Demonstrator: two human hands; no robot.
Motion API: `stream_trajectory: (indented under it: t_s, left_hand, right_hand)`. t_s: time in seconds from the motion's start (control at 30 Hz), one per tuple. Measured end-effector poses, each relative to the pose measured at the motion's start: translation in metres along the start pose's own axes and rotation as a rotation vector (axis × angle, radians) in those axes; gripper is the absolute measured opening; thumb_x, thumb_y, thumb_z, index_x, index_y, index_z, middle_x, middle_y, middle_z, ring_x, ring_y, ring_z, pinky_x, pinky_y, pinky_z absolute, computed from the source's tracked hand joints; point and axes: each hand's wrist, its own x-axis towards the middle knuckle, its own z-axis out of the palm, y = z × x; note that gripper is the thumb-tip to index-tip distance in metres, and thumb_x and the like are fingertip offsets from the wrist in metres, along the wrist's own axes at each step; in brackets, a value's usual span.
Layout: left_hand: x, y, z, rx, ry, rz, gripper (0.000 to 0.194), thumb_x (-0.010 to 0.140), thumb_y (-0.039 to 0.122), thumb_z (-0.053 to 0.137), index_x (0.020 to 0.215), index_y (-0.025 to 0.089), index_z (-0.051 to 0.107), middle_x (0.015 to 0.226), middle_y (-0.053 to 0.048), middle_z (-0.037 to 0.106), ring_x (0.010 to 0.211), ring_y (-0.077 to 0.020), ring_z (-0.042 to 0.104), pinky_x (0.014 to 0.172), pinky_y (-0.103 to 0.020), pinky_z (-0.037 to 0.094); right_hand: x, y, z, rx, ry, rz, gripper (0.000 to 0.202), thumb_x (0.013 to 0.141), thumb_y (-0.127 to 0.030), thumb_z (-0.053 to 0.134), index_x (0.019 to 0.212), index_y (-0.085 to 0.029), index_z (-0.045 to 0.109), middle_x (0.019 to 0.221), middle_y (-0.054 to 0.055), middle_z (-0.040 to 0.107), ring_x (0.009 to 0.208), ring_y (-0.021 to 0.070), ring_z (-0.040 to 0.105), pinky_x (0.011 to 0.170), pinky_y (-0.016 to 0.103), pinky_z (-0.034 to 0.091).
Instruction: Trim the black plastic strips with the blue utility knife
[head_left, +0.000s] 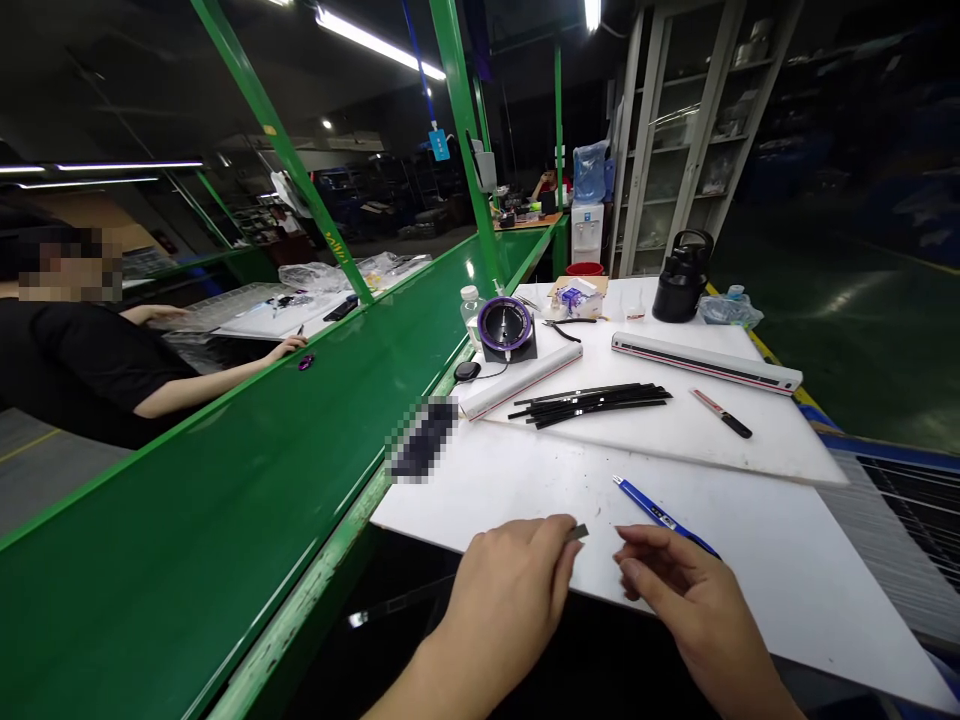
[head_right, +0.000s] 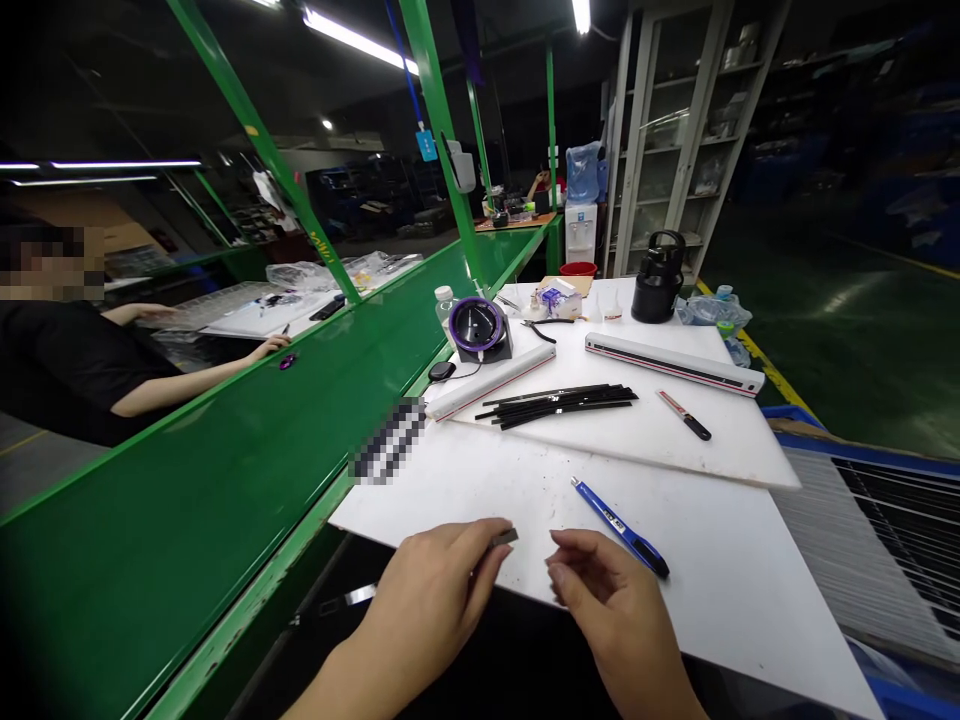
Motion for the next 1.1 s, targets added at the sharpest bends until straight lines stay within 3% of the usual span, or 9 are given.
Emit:
stream_trajectory:
  t_s: [0.13, 0.3, 0.4, 0.5, 0.6, 0.7, 0.8, 0.9, 1.1]
  left_hand:
    - [-0.002, -0.018, -0.003, 0.081, 0.087, -0.078, 0.033, 0.098, 0.040, 0.035, 0.104, 0.024, 0.064, 0.087, -0.010, 0.069, 0.073, -0.0265, 0.062, 0.059, -0.031, 0.033]
    - [-0.001, -0.036, -0.001, 0.142, 0.103, -0.165, 0.029, 0.098, 0.038, 0.038, 0.101, 0.022, 0.062, 0.083, -0.009, 0.067, 0.070, -0.0254, 0.060, 0.057, -0.030, 0.028]
    - [-0.004, -0.042, -0.004, 0.135, 0.082, -0.208, 0.028, 0.098, 0.038, 0.037, 0.099, 0.022, 0.060, 0.086, -0.009, 0.066, 0.072, -0.0249, 0.059, 0.058, -0.030, 0.026]
    - [-0.017, -0.045, -0.009, 0.007, -0.032, -0.222, 0.030, 0.098, 0.040, 0.036, 0.092, 0.021, 0.058, 0.084, -0.008, 0.063, 0.073, -0.0225, 0.056, 0.062, -0.031, 0.028]
    - [-0.035, -0.047, -0.002, -0.385, -0.300, -0.211, 0.036, 0.097, 0.046, 0.034, 0.081, 0.020, 0.053, 0.077, -0.003, 0.058, 0.072, -0.0178, 0.052, 0.066, -0.028, 0.033]
    - [-0.044, -0.046, 0.023, -0.961, -0.504, -0.342, 0.040, 0.095, 0.054, 0.034, 0.076, 0.020, 0.046, 0.065, 0.001, 0.048, 0.056, -0.0116, 0.041, 0.051, -0.023, 0.030]
    - [-0.041, -0.045, 0.051, -1.375, -0.485, -0.531, 0.035, 0.090, 0.053, 0.042, 0.078, 0.020, 0.043, 0.058, 0.006, 0.036, 0.045, -0.0077, 0.022, 0.041, -0.021, 0.013]
    - [-0.034, -0.046, 0.066, -1.537, -0.426, -0.592, 0.030, 0.087, 0.049, 0.048, 0.079, 0.020, 0.043, 0.057, 0.007, 0.035, 0.043, -0.0060, 0.018, 0.039, -0.019, 0.008]
    - [-0.024, -0.049, 0.076, -1.615, -0.467, -0.702, 0.027, 0.080, 0.046, 0.052, 0.078, 0.020, 0.043, 0.054, 0.007, 0.033, 0.042, -0.0044, 0.014, 0.038, -0.018, 0.003]
  right_hand:
    - [0.009, 0.013, -0.029, -0.662, 0.174, -0.401, 0.023, 0.092, -0.035, 0.054, 0.107, -0.022, 0.067, 0.101, 0.006, 0.063, 0.097, 0.0260, 0.056, 0.088, 0.043, 0.046]
    - [0.031, 0.034, -0.049, -1.005, 0.040, -0.240, 0.037, 0.093, -0.031, 0.041, 0.121, -0.014, 0.060, 0.103, 0.010, 0.058, 0.094, 0.0263, 0.053, 0.083, 0.044, 0.045]
    - [0.037, 0.032, -0.049, -0.912, 0.037, -0.132, 0.038, 0.095, -0.029, 0.035, 0.119, -0.013, 0.059, 0.104, 0.010, 0.057, 0.098, 0.0259, 0.053, 0.086, 0.042, 0.044]
    - [0.025, 0.017, -0.045, -0.529, 0.054, 0.007, 0.037, 0.099, -0.040, 0.035, 0.121, -0.017, 0.055, 0.099, 0.007, 0.059, 0.094, 0.0234, 0.055, 0.088, 0.038, 0.043]
    - [-0.001, 0.004, -0.034, 0.034, -0.104, 0.261, 0.042, 0.100, -0.051, 0.034, 0.125, -0.020, 0.046, 0.073, -0.001, 0.056, 0.060, 0.0161, 0.051, 0.058, 0.028, 0.043]
    - [-0.021, 0.002, -0.016, 0.242, -0.328, 0.429, 0.042, 0.097, -0.053, 0.037, 0.118, -0.019, 0.050, 0.062, -0.004, 0.050, 0.048, 0.0123, 0.040, 0.045, 0.023, 0.031]
    - [-0.026, 0.009, -0.005, -0.097, -0.409, 0.255, 0.039, 0.098, -0.048, 0.036, 0.120, -0.019, 0.052, 0.077, 0.002, 0.059, 0.063, 0.0168, 0.054, 0.059, 0.028, 0.044]
    - [-0.024, 0.021, -0.003, -0.529, -0.383, 0.004, 0.040, 0.100, -0.038, 0.029, 0.133, -0.022, 0.047, 0.103, 0.009, 0.065, 0.089, 0.0240, 0.063, 0.079, 0.035, 0.049]
    - [-0.031, 0.040, -0.001, -0.906, -0.292, -0.301, 0.041, 0.102, -0.027, 0.025, 0.136, -0.018, 0.046, 0.090, 0.005, 0.069, 0.066, 0.0209, 0.067, 0.058, 0.029, 0.051]
